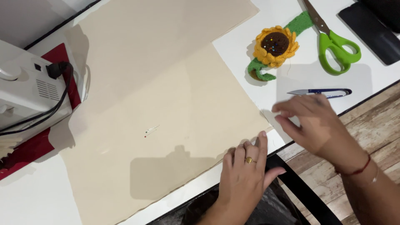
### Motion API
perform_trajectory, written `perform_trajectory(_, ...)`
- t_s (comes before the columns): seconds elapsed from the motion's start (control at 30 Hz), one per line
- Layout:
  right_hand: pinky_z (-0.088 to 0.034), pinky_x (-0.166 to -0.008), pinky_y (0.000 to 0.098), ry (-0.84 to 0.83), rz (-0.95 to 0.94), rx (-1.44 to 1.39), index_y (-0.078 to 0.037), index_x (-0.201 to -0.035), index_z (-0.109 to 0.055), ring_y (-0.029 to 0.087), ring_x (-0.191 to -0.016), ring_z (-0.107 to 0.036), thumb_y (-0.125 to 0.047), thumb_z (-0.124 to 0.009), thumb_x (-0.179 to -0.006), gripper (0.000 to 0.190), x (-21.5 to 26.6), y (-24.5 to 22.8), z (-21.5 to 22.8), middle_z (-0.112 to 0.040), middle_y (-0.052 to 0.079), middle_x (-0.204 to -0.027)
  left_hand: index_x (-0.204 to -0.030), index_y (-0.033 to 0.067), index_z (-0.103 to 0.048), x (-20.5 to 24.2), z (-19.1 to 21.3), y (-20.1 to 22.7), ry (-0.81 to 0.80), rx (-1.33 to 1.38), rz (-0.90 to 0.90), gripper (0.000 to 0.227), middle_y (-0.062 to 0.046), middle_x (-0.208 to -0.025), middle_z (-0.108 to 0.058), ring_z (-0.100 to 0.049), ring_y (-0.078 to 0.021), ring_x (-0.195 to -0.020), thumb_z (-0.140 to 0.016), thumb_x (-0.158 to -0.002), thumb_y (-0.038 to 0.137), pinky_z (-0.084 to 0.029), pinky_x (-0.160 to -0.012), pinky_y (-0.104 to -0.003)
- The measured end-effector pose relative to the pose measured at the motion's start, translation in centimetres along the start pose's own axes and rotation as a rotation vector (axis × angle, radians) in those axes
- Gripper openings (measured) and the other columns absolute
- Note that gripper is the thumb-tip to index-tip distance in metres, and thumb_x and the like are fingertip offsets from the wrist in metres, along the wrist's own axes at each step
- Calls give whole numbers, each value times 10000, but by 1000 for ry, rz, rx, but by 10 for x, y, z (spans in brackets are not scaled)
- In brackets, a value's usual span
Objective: The person pins a beige fabric piece on a white table, then uses scissors to trim the edge. They move the fabric to a sewing machine, return it to the table, and continue pinning along the edges.
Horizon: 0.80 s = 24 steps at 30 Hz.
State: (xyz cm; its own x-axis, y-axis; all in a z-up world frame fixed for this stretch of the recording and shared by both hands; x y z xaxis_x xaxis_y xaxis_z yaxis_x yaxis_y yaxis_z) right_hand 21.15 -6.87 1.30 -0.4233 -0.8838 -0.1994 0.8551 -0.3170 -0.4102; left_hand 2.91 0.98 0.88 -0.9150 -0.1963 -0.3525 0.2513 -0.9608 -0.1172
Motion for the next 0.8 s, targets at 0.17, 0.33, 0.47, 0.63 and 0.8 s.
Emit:
perform_trajectory(0.17,-407,-1028,393,233,319,49,-192,-1200,-729,158,-1040,-652,-179,-775,-875,328,33,-5,-13,-747,-17,-1149,-1502,77,-540,1,-2,1,35,-6,-1,880,-110,-1151,-584,-571,-237,-994,-523,-976,783,-492,-870,-373)
perform_trajectory(0.33,-308,-1117,452,312,306,219,-273,-1153,-761,194,-1015,-647,-238,-742,-940,217,30,-24,2,-691,-13,-1104,-1512,81,-532,2,-3,1,22,-19,3,854,-99,-1161,-598,-557,-237,-1011,-539,-988,756,-487,-900,-370)
perform_trajectory(0.47,-327,-1152,494,309,333,240,-282,-1154,-746,223,-1043,-678,-188,-758,-924,248,27,-27,4,-699,-21,-1122,-1521,63,-520,6,-6,2,7,-20,17,847,-105,-1173,-592,-551,-242,-1012,-511,-1000,731,-472,-914,-370)
perform_trajectory(0.63,-374,-1111,450,371,258,205,-194,-963,-812,144,-957,-677,-103,-749,-929,116,18,-30,9,-763,-27,-1015,-1541,-12,-486,14,2,-1,21,12,-8,924,-131,-1238,-601,-558,-264,-1048,-469,-985,726,-473,-924,-356)
perform_trajectory(0.8,-404,-1037,406,277,330,26,-130,-1080,-779,184,-1005,-640,-101,-728,-936,156,-23,-67,5,-734,9,-1052,-1488,44,-554,39,38,-22,104,305,13,853,-181,-1439,-605,-556,-317,-1339,-628,-887,645,-381,-1205,-435)
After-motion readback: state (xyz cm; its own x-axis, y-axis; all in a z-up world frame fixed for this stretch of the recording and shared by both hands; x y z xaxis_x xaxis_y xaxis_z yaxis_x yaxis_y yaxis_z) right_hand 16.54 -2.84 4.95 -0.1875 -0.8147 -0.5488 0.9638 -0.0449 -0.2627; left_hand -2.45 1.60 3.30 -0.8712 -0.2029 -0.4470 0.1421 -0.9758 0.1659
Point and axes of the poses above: each hand's wrist, its own x-axis away from the middle knuckle, its own z-axis out of the back of the hand, y = z × x, the point moved 3 cm from there along -x, towards the middle knuckle
